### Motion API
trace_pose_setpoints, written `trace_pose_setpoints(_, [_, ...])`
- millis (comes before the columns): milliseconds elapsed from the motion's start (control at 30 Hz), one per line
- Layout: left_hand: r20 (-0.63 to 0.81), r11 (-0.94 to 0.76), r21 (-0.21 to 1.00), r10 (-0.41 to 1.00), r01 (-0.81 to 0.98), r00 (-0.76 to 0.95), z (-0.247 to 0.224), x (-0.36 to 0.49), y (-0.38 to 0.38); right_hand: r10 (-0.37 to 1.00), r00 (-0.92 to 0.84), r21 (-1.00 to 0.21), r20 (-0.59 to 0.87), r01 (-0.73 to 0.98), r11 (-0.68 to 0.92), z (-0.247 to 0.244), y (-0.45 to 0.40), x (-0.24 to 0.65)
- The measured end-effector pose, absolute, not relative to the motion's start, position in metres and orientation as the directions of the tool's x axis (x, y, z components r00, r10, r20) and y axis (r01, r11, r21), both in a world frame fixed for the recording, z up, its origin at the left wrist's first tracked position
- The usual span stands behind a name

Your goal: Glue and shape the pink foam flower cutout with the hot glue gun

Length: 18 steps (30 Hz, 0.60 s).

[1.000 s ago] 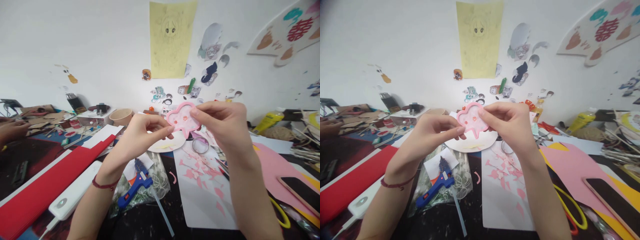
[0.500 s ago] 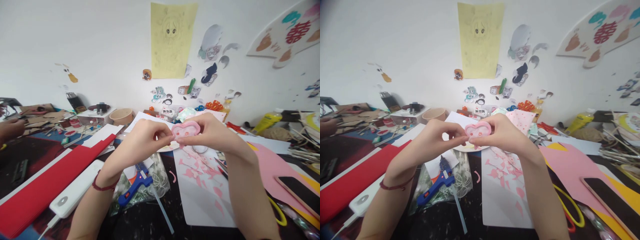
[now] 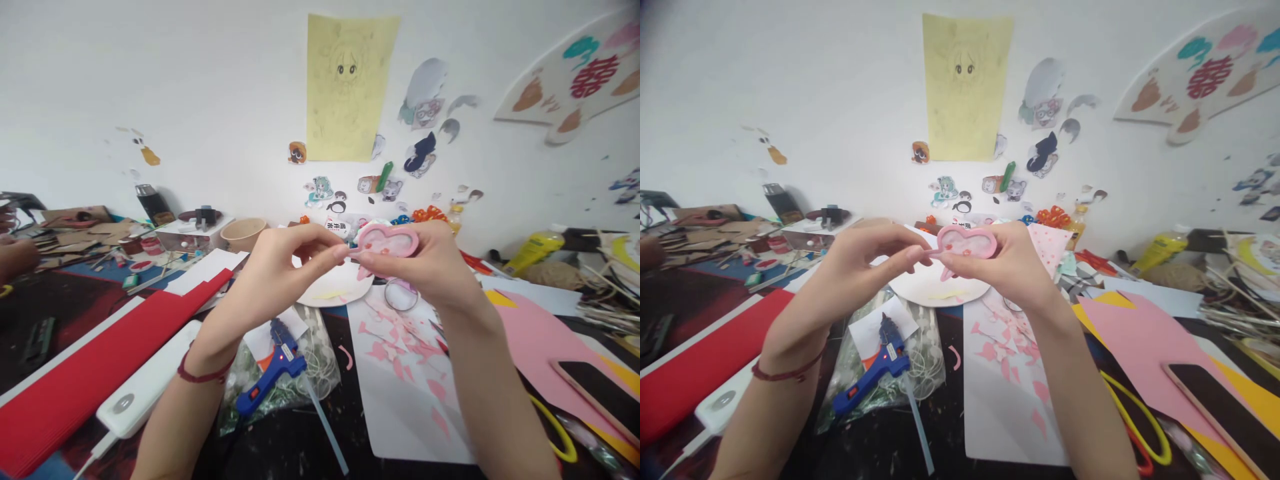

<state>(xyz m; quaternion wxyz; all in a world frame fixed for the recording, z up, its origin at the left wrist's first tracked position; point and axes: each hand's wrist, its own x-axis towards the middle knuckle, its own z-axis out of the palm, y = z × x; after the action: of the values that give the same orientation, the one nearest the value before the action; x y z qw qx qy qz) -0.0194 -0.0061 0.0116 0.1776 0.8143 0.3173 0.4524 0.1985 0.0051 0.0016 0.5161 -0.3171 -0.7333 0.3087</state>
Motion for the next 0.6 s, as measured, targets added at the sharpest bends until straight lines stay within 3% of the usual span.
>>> trace_pose_setpoints(300, [0.702, -0.758, 0.610, 0.653, 0.234, 0.286, 0.006, -0.008, -0.008, 0.750, -0.199, -0.761, 0.631, 0.028, 0.648, -0.004, 0.003, 0.190])
trace_pose_setpoints(600, [0.768, -0.782, 0.484, 0.595, 0.393, 0.238, 0.005, -0.005, -0.014, 0.794, -0.165, -0.801, 0.585, 0.035, 0.597, -0.002, 0.001, 0.187])
